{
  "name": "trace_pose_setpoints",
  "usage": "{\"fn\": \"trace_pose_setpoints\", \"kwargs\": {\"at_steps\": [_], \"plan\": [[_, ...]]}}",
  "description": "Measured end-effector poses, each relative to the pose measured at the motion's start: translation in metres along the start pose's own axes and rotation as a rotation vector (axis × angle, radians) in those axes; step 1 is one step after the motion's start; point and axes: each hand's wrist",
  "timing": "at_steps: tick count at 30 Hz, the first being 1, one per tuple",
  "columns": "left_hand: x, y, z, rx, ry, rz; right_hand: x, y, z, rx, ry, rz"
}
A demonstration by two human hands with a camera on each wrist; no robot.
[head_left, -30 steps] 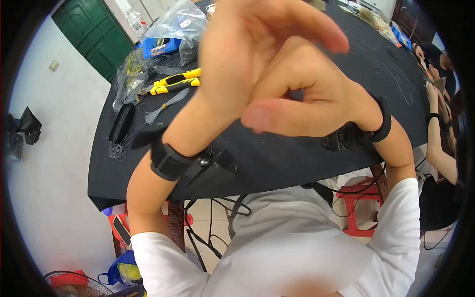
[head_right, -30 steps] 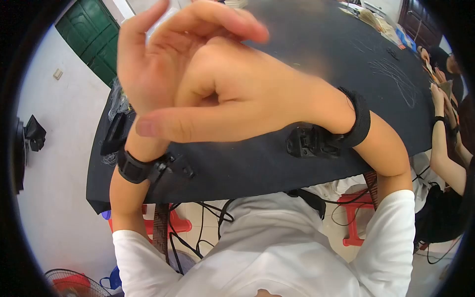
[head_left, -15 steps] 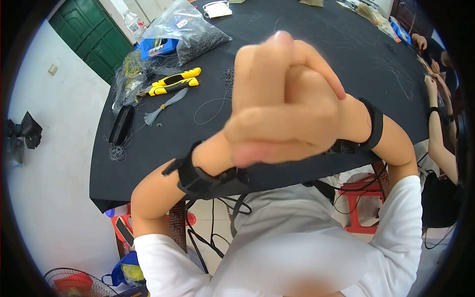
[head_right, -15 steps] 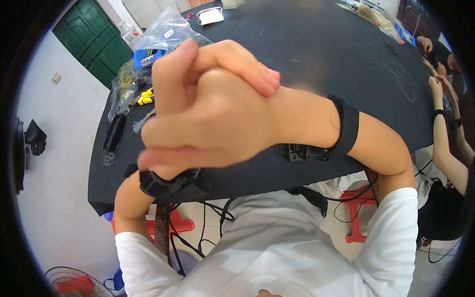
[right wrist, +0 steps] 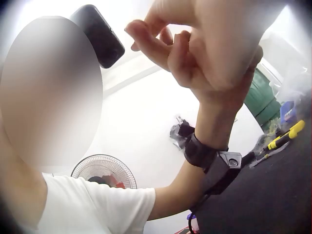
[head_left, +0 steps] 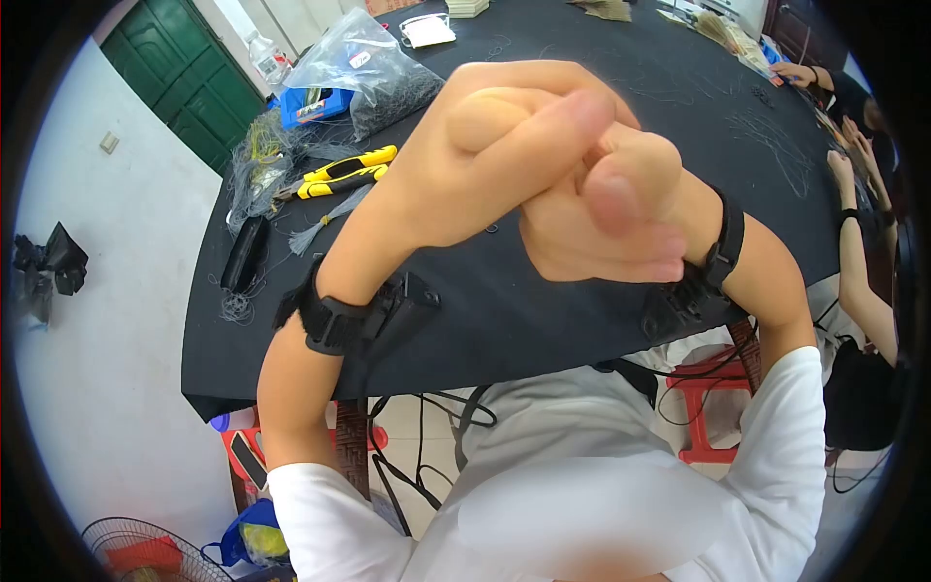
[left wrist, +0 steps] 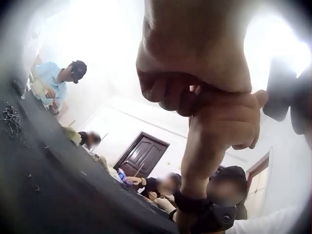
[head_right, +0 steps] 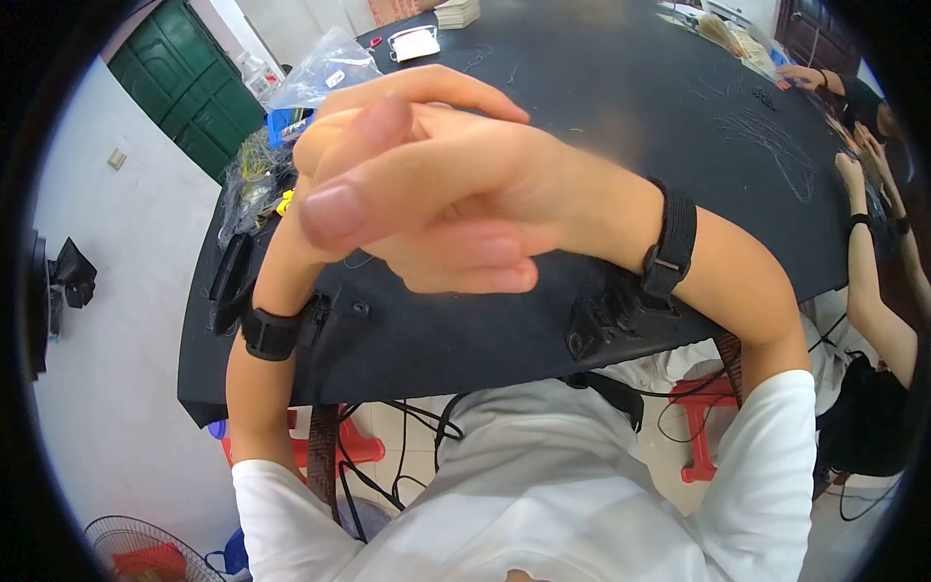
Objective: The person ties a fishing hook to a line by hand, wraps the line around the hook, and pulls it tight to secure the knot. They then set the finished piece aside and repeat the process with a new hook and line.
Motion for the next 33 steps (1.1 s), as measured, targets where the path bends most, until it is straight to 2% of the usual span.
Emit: {"fn": "trace_pose_setpoints", "kwargs": {"at_steps": [2,5,7,8,10,11,12,13,14,16,17,19,21,23,25,27,29,32,33], "plan": [[-0.001,0.002,-0.006,0.007,0.036,-0.008,-0.001,0.000,0.002,-0.016,-0.093,0.013],[0.001,-0.004,-0.009,-0.055,0.108,-0.019,0.003,0.017,0.014,-0.042,-0.170,0.138],[0.000,-0.007,-0.009,-0.099,0.156,-0.030,0.002,0.014,0.010,0.052,-0.027,0.133],[-0.002,-0.008,-0.010,-0.121,0.180,-0.035,0.006,0.002,0.002,0.179,0.131,0.068],[-0.011,-0.010,-0.015,-0.093,0.466,-0.070,0.004,-0.012,-0.002,0.415,0.349,0.136],[-0.007,-0.010,0.003,-0.120,0.431,0.054,0.005,-0.023,0.006,0.609,0.411,0.181],[-0.003,-0.010,0.022,-0.152,0.389,0.177,0.005,-0.023,0.015,0.892,0.565,0.293],[-0.008,0.000,0.016,0.056,0.485,0.273,0.003,-0.019,0.022,1.175,0.718,0.406],[-0.015,0.017,0.008,0.266,0.578,0.364,-0.002,-0.013,0.022,0.867,0.686,0.443],[-0.012,0.017,0.006,0.460,0.573,0.380,-0.002,-0.012,0.016,0.707,0.615,0.320],[-0.011,0.018,0.005,0.556,0.573,0.390,-0.002,-0.012,0.017,0.661,0.652,0.350],[0.000,0.003,0.015,0.610,0.402,0.305,-0.002,-0.008,0.019,0.564,0.728,0.403],[0.002,-0.001,0.014,0.801,0.286,0.263,-0.006,-0.007,0.006,0.626,0.758,0.349],[0.003,0.003,0.006,0.947,0.280,0.288,-0.006,0.001,0.011,0.516,0.670,0.308],[0.004,0.011,-0.008,0.983,0.355,0.364,-0.003,0.007,0.010,0.669,0.595,0.274],[0.007,0.002,-0.002,0.972,0.268,0.337,-0.006,0.007,0.002,0.614,0.640,0.210],[0.006,-0.003,0.000,1.010,0.151,0.279,-0.007,0.013,0.005,0.605,0.661,0.304],[0.003,-0.002,-0.011,0.959,0.304,0.325,-0.008,0.020,0.013,0.591,0.698,0.353],[0.003,-0.002,-0.011,0.965,0.292,0.335,-0.007,0.020,0.015,0.590,0.715,0.353]]}}
Point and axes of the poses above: each hand's wrist, its own x-axis away from the middle knuckle, its own z-axis out of the back of the hand, y = z × x
